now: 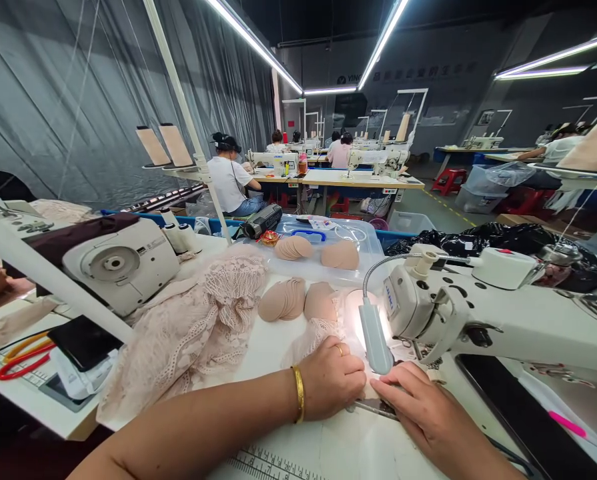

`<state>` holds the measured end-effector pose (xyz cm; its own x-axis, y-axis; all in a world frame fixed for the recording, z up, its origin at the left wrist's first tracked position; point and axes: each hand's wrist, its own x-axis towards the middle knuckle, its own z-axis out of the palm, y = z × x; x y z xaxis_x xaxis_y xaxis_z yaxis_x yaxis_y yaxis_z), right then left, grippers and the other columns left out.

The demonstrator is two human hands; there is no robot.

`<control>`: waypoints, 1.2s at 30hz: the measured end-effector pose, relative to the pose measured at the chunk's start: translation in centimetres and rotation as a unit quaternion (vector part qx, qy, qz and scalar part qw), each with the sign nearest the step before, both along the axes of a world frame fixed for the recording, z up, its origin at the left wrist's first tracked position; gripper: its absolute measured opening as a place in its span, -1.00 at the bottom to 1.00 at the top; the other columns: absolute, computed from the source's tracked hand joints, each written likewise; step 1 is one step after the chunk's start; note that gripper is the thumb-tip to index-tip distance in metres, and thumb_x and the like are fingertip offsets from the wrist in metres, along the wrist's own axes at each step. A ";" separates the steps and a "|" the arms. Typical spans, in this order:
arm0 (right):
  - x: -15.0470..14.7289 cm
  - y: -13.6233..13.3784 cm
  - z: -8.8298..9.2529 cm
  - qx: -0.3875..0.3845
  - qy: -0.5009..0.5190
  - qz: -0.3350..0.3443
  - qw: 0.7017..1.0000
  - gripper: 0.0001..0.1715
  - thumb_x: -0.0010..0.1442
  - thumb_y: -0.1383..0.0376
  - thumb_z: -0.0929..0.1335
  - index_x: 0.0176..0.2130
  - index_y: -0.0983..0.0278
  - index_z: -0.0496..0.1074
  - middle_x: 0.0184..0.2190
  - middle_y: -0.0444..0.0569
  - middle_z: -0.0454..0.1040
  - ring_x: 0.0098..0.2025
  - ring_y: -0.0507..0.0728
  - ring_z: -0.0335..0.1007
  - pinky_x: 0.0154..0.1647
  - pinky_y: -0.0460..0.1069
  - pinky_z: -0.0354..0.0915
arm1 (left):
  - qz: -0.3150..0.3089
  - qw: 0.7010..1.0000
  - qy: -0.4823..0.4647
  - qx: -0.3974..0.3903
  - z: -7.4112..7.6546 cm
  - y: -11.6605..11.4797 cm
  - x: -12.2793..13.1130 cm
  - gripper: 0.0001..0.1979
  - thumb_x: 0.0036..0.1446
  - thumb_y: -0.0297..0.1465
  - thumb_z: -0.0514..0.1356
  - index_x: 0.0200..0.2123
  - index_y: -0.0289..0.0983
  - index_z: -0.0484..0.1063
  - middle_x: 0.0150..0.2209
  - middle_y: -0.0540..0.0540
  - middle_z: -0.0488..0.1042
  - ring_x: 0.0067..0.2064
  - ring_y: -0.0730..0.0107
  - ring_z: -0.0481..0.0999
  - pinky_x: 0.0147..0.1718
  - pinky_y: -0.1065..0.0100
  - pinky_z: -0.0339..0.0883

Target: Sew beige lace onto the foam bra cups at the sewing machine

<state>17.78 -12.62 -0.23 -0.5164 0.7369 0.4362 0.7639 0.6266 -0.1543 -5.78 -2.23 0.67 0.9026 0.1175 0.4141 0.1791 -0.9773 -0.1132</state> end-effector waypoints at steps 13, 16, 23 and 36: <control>-0.2 0.6 -0.8 0.038 0.009 -0.062 0.997 -0.62 0.40 0.46 0.18 0.02 0.13 0.43 -0.34 -0.08 0.46 -0.40 0.10 0.46 -0.54 -0.07 0.37 | -0.058 0.997 0.045 -0.004 -0.4 3.4 1.5 -0.71 0.43 -0.25 0.10 -0.31 -0.27 0.46 -0.25 -0.10 0.55 -0.21 0.27 0.44 -0.09 0.15 0.25; -0.3 0.8 -0.8 0.037 0.005 -0.074 0.997 -0.66 0.40 0.44 0.17 -0.09 0.11 0.43 -0.36 -0.09 0.45 -0.40 0.10 0.47 -0.57 -0.09 0.36 | -0.053 0.996 0.073 -0.011 -0.4 4.3 2.0 -0.69 0.44 -0.21 0.11 -0.29 -0.25 0.49 -0.23 -0.09 0.57 -0.17 0.25 0.47 -0.02 0.13 0.25; -0.2 1.0 -1.4 0.039 0.022 -0.115 0.992 -0.66 0.41 0.40 0.17 -0.22 0.10 0.45 -0.33 -0.04 0.49 -0.44 0.10 0.46 -0.63 -0.06 0.27 | -0.056 0.995 0.080 -0.007 -0.3 5.5 2.6 -0.66 0.43 -0.18 0.13 -0.31 -0.25 0.53 -0.27 -0.09 0.57 -0.18 0.25 0.46 -0.03 0.15 0.24; 0.9 0.5 -2.6 0.011 -0.045 -0.083 0.995 -0.59 0.45 0.39 0.20 0.19 0.14 0.40 -0.29 -0.05 0.46 -0.30 0.10 0.48 -0.51 -0.09 0.35 | -0.080 0.995 0.055 0.023 0.0 5.0 1.9 -0.78 0.41 -0.22 0.18 -0.25 -0.19 0.53 -0.22 -0.05 0.58 -0.15 0.24 0.46 0.03 0.05 0.12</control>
<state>18.67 -12.09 -2.82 -0.4254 0.8066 0.4103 0.8676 0.4925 -0.0685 -3.84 2.74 0.66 0.9482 -0.0472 0.3141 0.0067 -0.9857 -0.1683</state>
